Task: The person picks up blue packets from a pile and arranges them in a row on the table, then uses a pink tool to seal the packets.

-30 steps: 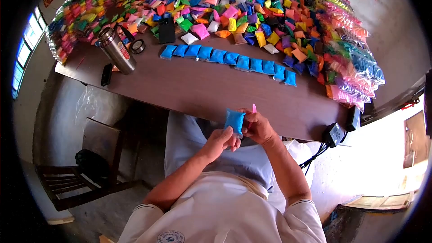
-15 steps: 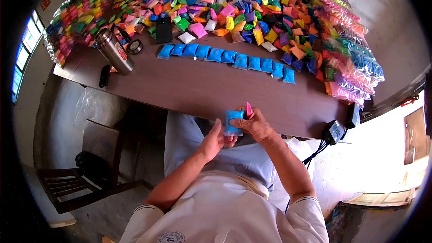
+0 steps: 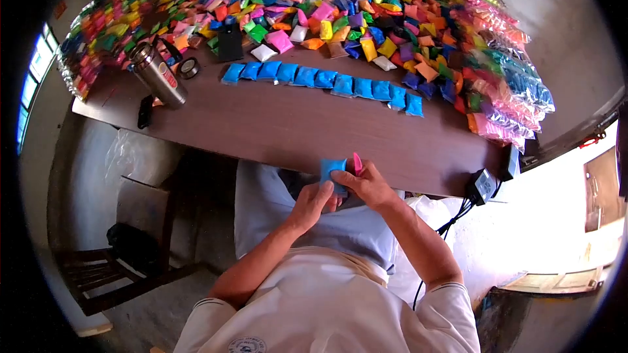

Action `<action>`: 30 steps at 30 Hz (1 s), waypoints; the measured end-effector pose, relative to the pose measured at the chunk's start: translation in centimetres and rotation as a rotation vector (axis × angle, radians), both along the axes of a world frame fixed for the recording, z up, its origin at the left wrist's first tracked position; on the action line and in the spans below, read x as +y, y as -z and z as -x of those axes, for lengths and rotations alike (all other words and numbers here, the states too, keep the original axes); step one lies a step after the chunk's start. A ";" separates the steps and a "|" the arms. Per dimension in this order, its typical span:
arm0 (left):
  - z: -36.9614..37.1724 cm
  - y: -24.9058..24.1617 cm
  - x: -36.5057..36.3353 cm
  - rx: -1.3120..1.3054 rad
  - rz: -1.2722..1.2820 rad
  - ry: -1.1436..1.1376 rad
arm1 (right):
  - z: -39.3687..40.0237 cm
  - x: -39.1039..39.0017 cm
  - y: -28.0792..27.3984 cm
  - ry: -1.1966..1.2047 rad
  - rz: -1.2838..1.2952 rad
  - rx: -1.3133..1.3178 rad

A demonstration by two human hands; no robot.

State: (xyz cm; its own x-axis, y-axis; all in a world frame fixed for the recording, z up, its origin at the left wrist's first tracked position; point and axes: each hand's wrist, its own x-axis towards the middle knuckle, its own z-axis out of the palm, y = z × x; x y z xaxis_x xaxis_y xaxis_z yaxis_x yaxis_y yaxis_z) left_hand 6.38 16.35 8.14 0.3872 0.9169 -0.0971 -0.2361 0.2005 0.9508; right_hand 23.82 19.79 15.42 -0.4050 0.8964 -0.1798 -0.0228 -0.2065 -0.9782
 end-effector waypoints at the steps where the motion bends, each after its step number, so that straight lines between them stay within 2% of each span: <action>1: -0.4 0.1 -0.1 -0.025 0.043 0.012 | -0.3 0.0 0.5 -0.005 0.005 0.045; 2: -0.5 0.3 0.0 -0.030 0.046 0.032 | -0.4 -0.1 0.7 0.016 0.007 0.040; 5: -0.4 0.4 0.1 -0.099 0.047 -0.002 | -0.1 -0.5 1.1 0.024 0.033 0.234; 6: -0.3 -0.1 0.1 -0.097 0.046 0.000 | -0.2 -0.5 1.7 0.026 0.032 0.236; 8: 0.1 -1.0 0.1 -0.043 0.053 -0.016 | -0.2 -0.5 3.5 0.168 0.070 0.042; 10: 0.1 -0.8 0.2 -0.029 0.041 -0.014 | -0.1 -1.0 4.3 0.205 0.116 0.088; 15: -0.2 -0.7 0.0 0.055 0.035 -0.039 | 0.5 -2.4 2.3 0.264 0.164 0.218; 21: -0.7 0.9 0.6 0.088 0.040 -0.069 | -1.0 -1.8 4.7 0.321 0.155 -0.072; 23: -0.6 1.1 0.8 0.009 0.041 -0.103 | -2.1 -1.3 4.2 0.435 0.102 -0.158; 26: -0.6 2.2 1.2 0.000 0.128 -0.183 | -4.5 -0.9 2.9 0.354 -0.015 -0.244; 30: -0.9 2.5 1.4 -0.072 0.162 -0.156 | -5.5 -0.3 2.6 0.243 -0.154 -0.259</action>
